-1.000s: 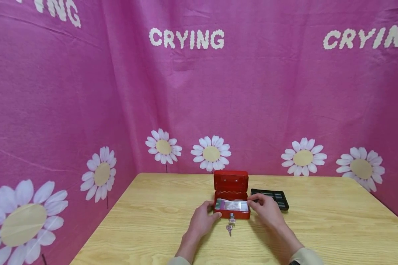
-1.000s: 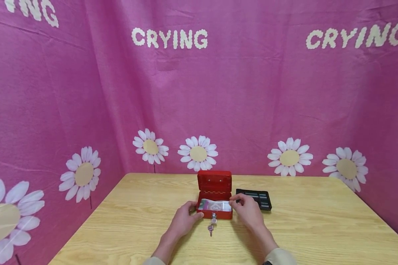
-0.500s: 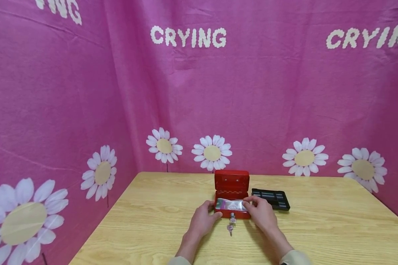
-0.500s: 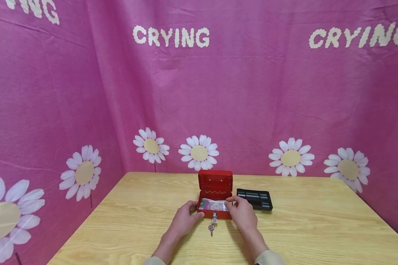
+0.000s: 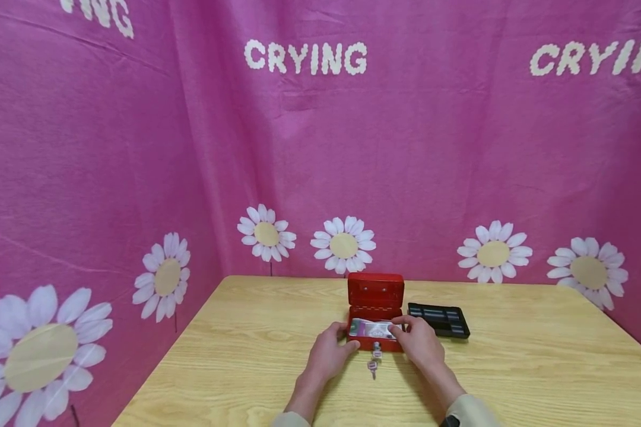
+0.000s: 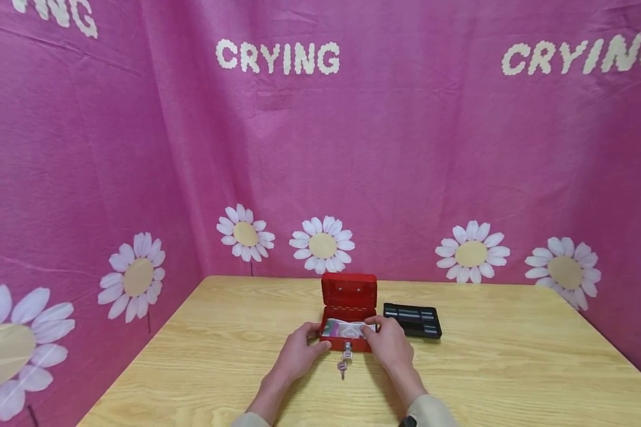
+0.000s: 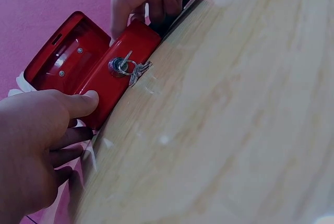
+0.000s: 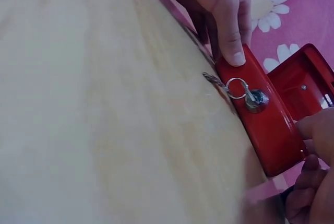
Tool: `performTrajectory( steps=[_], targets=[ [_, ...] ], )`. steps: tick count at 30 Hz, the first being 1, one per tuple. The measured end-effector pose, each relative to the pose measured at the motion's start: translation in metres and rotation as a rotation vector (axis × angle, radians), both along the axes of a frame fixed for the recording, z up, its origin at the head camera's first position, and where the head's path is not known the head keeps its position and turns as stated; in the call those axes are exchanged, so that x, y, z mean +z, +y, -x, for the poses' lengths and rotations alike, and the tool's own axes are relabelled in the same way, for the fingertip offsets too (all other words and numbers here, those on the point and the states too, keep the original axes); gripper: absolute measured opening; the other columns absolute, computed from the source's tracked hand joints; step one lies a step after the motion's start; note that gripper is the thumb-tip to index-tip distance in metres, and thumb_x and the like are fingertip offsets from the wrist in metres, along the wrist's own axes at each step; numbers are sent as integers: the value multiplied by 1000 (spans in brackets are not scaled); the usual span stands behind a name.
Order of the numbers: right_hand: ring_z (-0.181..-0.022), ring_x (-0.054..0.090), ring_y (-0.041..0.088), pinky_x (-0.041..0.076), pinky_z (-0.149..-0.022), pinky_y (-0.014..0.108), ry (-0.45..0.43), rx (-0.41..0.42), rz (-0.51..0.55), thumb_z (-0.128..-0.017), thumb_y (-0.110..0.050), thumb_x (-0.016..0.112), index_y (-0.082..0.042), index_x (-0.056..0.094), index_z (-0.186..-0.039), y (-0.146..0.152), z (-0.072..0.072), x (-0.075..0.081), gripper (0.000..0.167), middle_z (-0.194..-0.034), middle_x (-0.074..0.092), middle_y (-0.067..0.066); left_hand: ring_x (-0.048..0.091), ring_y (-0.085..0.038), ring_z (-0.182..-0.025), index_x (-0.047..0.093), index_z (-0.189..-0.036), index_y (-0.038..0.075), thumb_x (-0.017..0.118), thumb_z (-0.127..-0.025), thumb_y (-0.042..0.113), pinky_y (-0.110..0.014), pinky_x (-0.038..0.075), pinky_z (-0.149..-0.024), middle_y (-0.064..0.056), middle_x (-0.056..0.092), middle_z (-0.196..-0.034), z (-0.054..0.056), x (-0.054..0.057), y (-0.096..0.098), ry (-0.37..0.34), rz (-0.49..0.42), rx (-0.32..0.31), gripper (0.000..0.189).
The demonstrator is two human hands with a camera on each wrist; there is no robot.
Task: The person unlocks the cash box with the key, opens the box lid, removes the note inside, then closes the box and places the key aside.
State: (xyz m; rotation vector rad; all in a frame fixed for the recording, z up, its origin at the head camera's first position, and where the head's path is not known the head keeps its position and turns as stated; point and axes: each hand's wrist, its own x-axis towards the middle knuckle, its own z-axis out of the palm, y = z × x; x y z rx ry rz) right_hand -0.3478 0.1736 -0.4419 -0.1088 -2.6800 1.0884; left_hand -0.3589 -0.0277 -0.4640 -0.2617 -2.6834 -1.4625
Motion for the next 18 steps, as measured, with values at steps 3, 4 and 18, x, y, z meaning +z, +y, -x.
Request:
performTrajectory(
  steps=[3,4,18],
  targets=[
    [-81,58,19,40,-59,30,-6,13,-14,-92,-28,66,-10,73,-115,2,3,3,30,-102,71,11,58,-31,-127,59,-132,6,72,-91,25,-53,46,-107,-11,65,-132,-1,1,1,-16,2,7,47],
    [-84,59,19,43,-62,31,-8,16,-20,-92,-27,66,-11,73,-115,2,4,4,29,-105,72,12,58,-31,-127,59,-132,7,72,-91,25,-53,45,-107,-11,65,-132,-1,2,1,-20,3,8,47],
    [-87,60,21,50,-72,36,-40,96,34,-90,-24,68,-9,73,-112,10,14,-1,27,-105,70,13,58,-30,-127,59,-132,7,72,-91,24,-53,45,-108,-11,65,-132,-1,3,0,-33,-5,1,46]
  ],
)
